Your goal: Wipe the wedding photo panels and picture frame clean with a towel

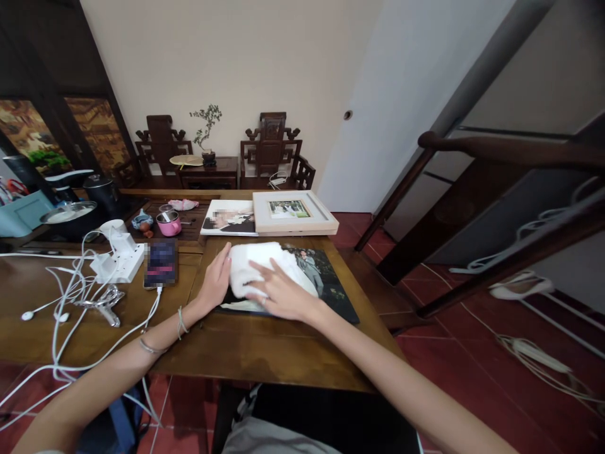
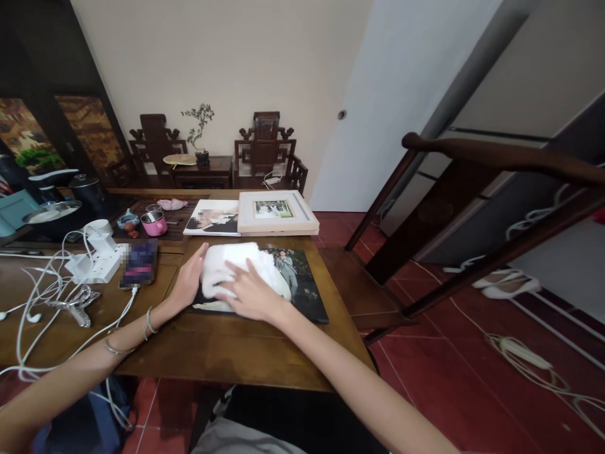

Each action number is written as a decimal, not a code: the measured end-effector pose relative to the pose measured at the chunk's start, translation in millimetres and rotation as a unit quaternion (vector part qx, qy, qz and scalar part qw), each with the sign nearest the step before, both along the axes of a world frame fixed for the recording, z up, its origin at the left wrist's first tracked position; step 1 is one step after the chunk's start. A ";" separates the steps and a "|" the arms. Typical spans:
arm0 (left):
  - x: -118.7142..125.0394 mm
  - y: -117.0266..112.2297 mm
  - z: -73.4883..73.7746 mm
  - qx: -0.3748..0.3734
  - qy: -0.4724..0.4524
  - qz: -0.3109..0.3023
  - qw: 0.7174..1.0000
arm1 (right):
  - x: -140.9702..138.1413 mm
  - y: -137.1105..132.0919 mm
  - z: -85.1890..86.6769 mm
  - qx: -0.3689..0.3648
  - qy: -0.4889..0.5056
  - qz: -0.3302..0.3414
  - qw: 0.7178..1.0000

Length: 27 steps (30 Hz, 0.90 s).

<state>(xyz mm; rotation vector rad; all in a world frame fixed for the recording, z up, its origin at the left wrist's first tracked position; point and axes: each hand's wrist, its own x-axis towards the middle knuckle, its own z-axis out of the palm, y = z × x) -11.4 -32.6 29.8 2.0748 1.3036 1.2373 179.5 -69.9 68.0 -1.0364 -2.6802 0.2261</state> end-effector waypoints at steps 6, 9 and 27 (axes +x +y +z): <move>2.7 -0.8 -4.3 -0.020 0.067 -0.009 0.997 | 31.6 -49.1 6.9 -0.073 0.046 0.061 0.994; 4.4 0.0 -10.4 -0.027 0.162 -0.030 0.986 | 57.3 -41.2 -0.9 -0.107 0.051 -0.037 0.992; 2.1 3.5 -11.5 0.034 0.195 -0.046 0.979 | -9.2 75.5 0.2 -0.119 0.183 -0.139 0.966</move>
